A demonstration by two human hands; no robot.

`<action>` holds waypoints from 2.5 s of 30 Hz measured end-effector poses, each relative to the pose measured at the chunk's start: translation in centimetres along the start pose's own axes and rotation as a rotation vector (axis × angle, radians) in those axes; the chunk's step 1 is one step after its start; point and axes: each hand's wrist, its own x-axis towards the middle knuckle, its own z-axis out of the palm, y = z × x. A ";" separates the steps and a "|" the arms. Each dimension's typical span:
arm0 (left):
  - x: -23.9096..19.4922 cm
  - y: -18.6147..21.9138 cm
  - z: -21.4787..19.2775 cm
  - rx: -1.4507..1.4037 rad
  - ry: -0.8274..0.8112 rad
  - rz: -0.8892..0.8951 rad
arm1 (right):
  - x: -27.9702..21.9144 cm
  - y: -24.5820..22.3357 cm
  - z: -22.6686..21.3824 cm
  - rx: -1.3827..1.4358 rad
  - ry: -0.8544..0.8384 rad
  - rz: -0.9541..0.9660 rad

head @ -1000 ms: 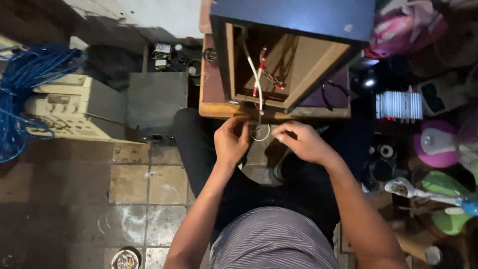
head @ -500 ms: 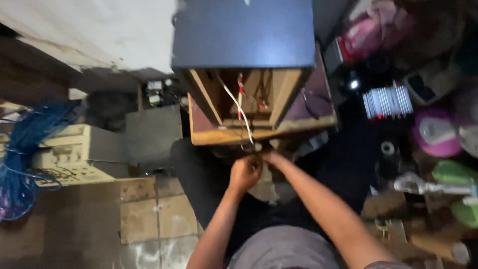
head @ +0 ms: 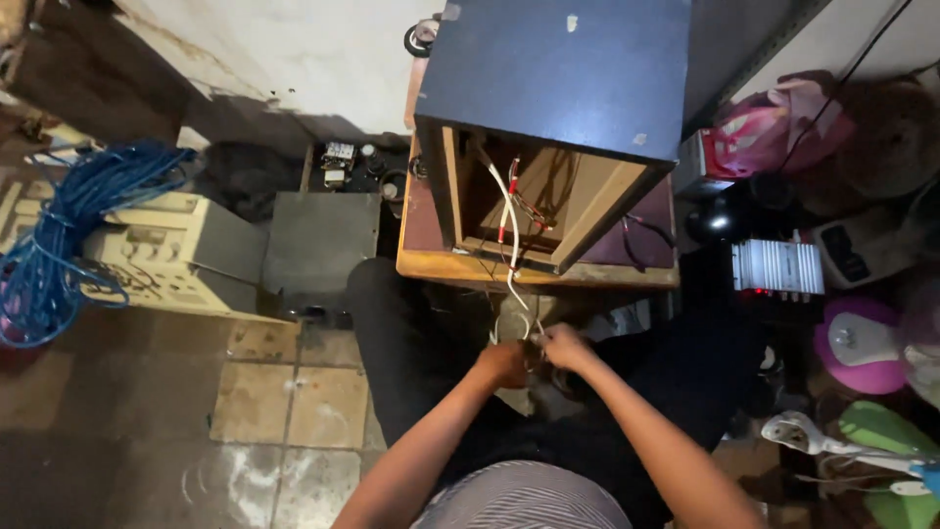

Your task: The person sits on the floor and works on the internal wiring of a wooden electronic enclosure. They connect a white wire to a silver power supply unit, repeatedly testing the connection by plugging and unplugging it.

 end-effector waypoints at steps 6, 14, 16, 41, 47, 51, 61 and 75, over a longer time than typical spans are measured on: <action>3.0 0.9 4.4 -0.430 0.007 0.053 | -2.4 0.8 -2.9 0.447 -0.092 0.050; 1.1 3.0 1.8 -0.567 -0.052 0.168 | -2.8 3.9 -5.0 0.918 -0.216 0.294; 1.8 2.8 2.8 -0.495 -0.075 0.210 | -0.6 7.1 -2.5 0.760 -0.184 0.329; -2.9 5.0 -0.9 -0.921 -0.357 0.475 | 3.7 18.8 6.8 0.482 -0.157 0.531; -2.2 4.6 0.8 -1.107 -0.393 0.297 | 9.6 25.9 -3.4 0.838 0.215 0.493; 0.0 2.6 3.1 -1.129 -0.349 0.105 | 0.6 17.5 -13.7 1.233 0.354 0.353; -0.8 3.8 0.2 -0.949 -0.286 -0.094 | -21.5 -0.5 -26.6 1.614 0.777 -0.114; -9.2 6.6 -7.6 -0.783 0.144 0.209 | -24.8 -7.9 -16.6 0.690 0.737 -0.632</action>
